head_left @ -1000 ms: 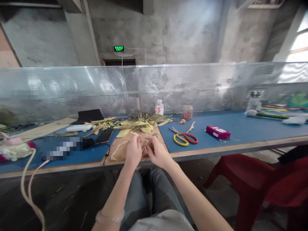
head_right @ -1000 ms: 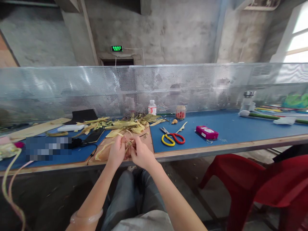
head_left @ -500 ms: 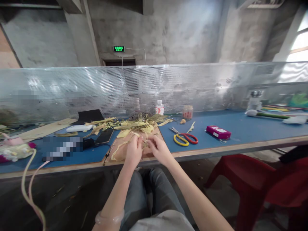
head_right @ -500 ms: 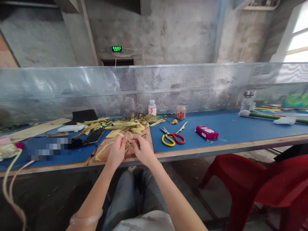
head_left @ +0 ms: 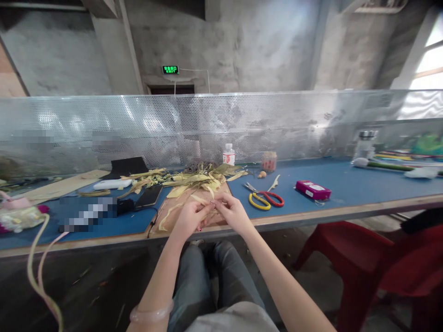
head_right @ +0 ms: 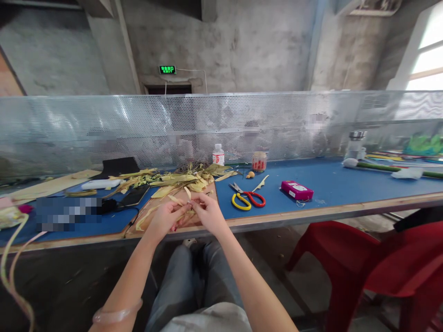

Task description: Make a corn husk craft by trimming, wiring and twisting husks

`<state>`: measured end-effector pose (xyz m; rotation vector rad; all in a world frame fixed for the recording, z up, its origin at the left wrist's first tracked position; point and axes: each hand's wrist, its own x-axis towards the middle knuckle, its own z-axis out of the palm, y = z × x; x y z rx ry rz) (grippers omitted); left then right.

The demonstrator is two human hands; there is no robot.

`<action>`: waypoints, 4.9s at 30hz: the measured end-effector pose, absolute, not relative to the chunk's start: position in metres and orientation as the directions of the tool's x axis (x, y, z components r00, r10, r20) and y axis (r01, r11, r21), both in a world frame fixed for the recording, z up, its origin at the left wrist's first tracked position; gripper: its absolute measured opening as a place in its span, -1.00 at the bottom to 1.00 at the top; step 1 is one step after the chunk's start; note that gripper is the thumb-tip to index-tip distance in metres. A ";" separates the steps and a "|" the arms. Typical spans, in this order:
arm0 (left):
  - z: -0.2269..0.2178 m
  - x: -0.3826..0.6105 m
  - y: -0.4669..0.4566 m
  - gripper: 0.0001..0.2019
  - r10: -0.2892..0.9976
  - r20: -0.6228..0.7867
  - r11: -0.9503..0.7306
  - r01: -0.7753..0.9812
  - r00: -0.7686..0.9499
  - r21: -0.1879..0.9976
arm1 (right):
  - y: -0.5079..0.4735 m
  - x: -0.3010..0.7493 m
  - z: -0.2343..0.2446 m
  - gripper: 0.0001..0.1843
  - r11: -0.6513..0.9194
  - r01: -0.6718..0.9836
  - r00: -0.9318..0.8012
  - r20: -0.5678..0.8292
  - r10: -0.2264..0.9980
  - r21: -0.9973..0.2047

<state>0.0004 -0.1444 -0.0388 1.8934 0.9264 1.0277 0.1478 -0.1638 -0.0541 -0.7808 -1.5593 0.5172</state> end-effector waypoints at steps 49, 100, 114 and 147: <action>-0.037 -0.010 -0.133 -0.72 0.821 0.141 -0.226 0.089 0.553 0.970 | -0.167 0.144 -0.060 -0.76 0.643 0.416 0.165 0.749 0.642 -0.643; -0.038 -0.007 -0.131 -0.75 0.894 0.219 -0.197 -0.098 0.391 0.976 | -0.157 0.152 -0.063 -0.57 0.665 0.148 -0.129 0.652 0.747 -0.732; -0.041 -0.004 -0.128 -0.76 0.891 0.297 -0.288 -0.078 0.343 0.954 | -0.160 0.146 -0.060 -0.54 0.627 0.307 -0.069 0.640 0.765 -0.716; -0.042 0.004 -0.122 -0.64 0.936 0.349 -0.349 -0.013 0.041 0.937 | -0.156 0.143 -0.064 -0.96 0.527 0.545 0.039 0.648 0.761 -0.652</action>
